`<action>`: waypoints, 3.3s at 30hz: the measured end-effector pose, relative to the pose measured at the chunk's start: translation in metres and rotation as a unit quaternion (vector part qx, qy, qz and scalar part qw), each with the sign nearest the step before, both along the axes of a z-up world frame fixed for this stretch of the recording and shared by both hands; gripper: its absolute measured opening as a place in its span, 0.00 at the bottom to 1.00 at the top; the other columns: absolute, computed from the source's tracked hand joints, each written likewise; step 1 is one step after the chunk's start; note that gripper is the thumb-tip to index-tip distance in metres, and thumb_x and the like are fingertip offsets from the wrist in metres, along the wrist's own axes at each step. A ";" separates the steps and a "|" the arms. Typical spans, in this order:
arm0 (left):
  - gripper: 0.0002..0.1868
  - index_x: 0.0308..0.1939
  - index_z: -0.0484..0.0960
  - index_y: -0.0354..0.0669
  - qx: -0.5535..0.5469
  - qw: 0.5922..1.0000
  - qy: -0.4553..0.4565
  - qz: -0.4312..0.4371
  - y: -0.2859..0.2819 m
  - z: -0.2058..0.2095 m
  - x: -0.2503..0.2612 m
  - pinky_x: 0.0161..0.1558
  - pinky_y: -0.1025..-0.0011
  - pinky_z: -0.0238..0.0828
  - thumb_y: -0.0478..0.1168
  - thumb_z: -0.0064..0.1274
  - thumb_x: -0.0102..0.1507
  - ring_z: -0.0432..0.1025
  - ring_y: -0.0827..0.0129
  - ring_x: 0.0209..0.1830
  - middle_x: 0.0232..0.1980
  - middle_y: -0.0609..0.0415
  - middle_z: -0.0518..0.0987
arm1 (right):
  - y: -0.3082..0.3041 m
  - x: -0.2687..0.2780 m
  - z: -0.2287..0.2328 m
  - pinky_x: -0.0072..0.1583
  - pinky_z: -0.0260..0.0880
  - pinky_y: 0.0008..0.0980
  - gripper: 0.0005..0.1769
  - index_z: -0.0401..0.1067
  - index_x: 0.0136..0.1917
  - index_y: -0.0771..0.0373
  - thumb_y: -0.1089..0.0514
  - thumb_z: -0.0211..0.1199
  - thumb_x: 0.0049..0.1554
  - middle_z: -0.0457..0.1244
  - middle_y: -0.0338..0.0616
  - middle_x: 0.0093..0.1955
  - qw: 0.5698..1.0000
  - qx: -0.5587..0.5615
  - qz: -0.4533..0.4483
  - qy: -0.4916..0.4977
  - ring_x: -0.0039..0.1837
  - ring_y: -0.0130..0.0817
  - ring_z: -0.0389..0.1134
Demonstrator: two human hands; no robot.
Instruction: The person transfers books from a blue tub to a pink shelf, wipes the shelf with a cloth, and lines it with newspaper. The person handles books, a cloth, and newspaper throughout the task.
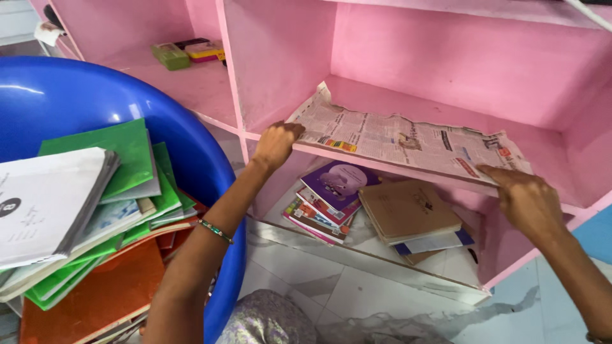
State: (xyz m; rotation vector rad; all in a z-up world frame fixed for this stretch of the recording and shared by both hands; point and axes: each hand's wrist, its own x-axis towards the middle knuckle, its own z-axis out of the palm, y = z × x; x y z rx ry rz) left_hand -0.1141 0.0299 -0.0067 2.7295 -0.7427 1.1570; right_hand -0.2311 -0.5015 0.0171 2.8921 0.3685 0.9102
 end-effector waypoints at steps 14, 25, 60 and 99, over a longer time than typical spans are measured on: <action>0.18 0.46 0.88 0.38 -0.362 0.824 0.366 -0.237 0.042 0.111 -0.065 0.51 0.66 0.77 0.45 0.68 0.59 0.81 0.67 0.44 0.44 0.49 0.88 | -0.060 -0.091 0.035 0.51 0.80 0.38 0.20 0.78 0.64 0.45 0.45 0.63 0.59 0.75 0.47 0.43 0.921 0.232 -0.004 0.313 0.41 0.39 0.77; 0.17 0.46 0.88 0.35 -0.460 0.810 0.291 -0.218 0.004 0.153 -0.057 0.39 0.71 0.78 0.42 0.67 0.58 0.80 0.71 0.34 0.40 0.49 0.88 | -0.126 -0.051 0.101 0.58 0.78 0.44 0.28 0.80 0.60 0.58 0.41 0.70 0.52 0.75 0.54 0.49 0.912 0.331 -0.047 0.239 0.51 0.46 0.77; 0.30 0.63 0.73 0.39 -0.438 0.875 0.193 0.070 -0.110 -0.051 0.345 0.67 0.55 0.69 0.47 0.56 0.60 0.69 0.43 0.68 0.68 0.34 0.71 | -0.080 0.377 -0.012 0.66 0.71 0.48 0.36 0.73 0.65 0.79 0.43 0.66 0.57 0.68 0.70 0.65 0.906 0.249 -0.300 0.167 0.66 0.59 0.71; 0.08 0.40 0.83 0.44 0.126 0.986 0.015 0.113 0.072 -0.078 0.121 0.67 0.63 0.67 0.34 0.48 0.61 0.80 0.61 0.47 0.40 0.48 0.85 | 0.061 0.084 -0.045 0.69 0.67 0.42 0.28 0.67 0.71 0.54 0.60 0.54 0.56 0.66 0.48 0.68 0.989 -0.026 0.141 0.027 0.68 0.45 0.68</action>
